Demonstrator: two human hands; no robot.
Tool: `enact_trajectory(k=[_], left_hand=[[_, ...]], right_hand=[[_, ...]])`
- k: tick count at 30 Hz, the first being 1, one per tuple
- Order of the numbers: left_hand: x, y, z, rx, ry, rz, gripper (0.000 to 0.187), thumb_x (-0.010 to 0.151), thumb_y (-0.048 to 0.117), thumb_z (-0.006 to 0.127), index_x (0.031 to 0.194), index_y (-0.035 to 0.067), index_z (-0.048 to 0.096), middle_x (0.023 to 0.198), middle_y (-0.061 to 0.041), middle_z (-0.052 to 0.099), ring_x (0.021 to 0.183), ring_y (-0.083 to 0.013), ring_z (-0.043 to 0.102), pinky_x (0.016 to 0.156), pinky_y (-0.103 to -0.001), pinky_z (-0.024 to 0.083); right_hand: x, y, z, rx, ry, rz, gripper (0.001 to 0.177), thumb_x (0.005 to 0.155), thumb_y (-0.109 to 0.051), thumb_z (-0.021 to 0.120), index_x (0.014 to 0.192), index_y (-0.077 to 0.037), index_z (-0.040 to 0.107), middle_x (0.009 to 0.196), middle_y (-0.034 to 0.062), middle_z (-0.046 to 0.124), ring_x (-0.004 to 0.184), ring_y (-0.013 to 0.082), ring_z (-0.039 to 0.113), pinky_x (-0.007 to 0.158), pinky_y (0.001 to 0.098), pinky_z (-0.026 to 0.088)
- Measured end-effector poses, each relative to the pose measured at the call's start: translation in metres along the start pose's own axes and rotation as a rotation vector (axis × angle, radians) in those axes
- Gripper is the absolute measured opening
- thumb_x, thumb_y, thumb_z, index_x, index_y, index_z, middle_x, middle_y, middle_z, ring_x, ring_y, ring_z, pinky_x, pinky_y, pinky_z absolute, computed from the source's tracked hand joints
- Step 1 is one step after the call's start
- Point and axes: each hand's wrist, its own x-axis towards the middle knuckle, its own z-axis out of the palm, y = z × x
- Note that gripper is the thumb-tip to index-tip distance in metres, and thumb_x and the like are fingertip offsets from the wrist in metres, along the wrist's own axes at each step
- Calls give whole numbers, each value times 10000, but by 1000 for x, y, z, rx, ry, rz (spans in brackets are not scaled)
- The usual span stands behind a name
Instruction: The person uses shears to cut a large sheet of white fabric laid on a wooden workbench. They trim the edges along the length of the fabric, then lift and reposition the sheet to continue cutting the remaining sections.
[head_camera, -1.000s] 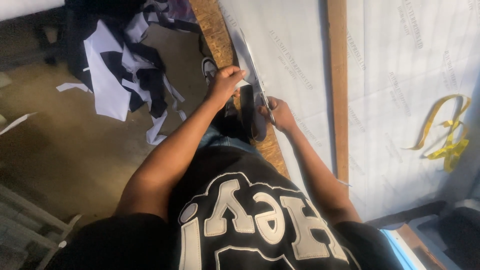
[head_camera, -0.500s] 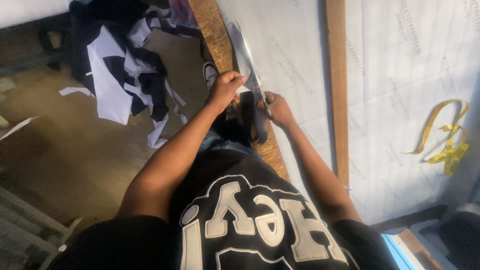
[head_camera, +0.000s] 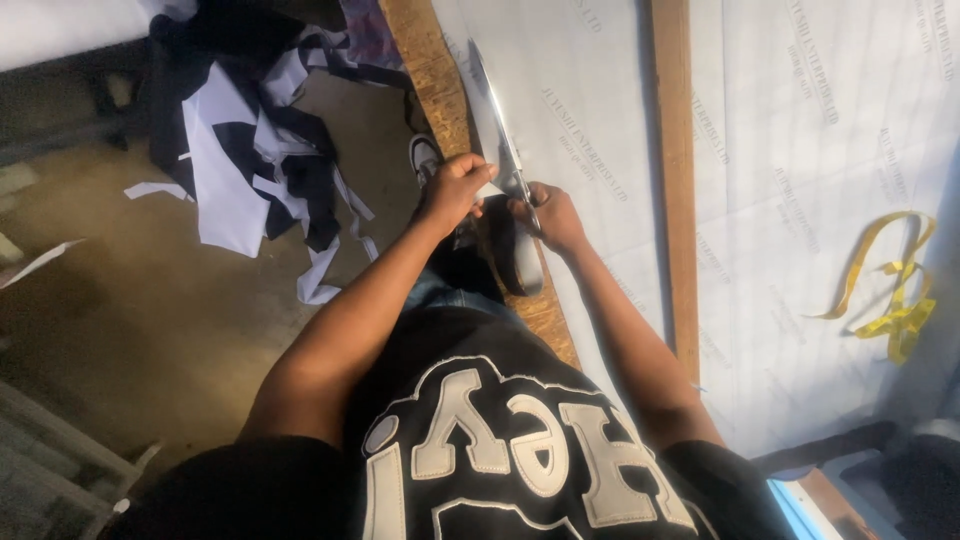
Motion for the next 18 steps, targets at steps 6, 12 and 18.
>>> enact_trajectory(k=[6,12,18], left_hand=[[-4,6,0,34,-1,-15,159,968,208,774,930,57,747,658,-102,614,510,-167,648,396,-272,634],[3,-3,3,37,19,-26,144,986,192,741,908,71,744,651,-90,617,495,-152,624,375,-266,614],[12,-15,2,46,18,-47,135,979,197,737,909,84,761,673,-89,652,512,-161,644,399,-271,635]], right_hand=[[13,-31,-9,-12,-11,0,512,812,-571,890,1029,-119,791,680,85,675,703,228,707,712,367,529],[21,-53,-10,-14,-14,2,566,805,-606,892,1073,-117,796,716,112,697,724,248,720,713,381,534],[0,-82,-8,51,13,-10,421,822,-485,894,953,-101,780,659,100,664,660,232,692,688,337,526]])
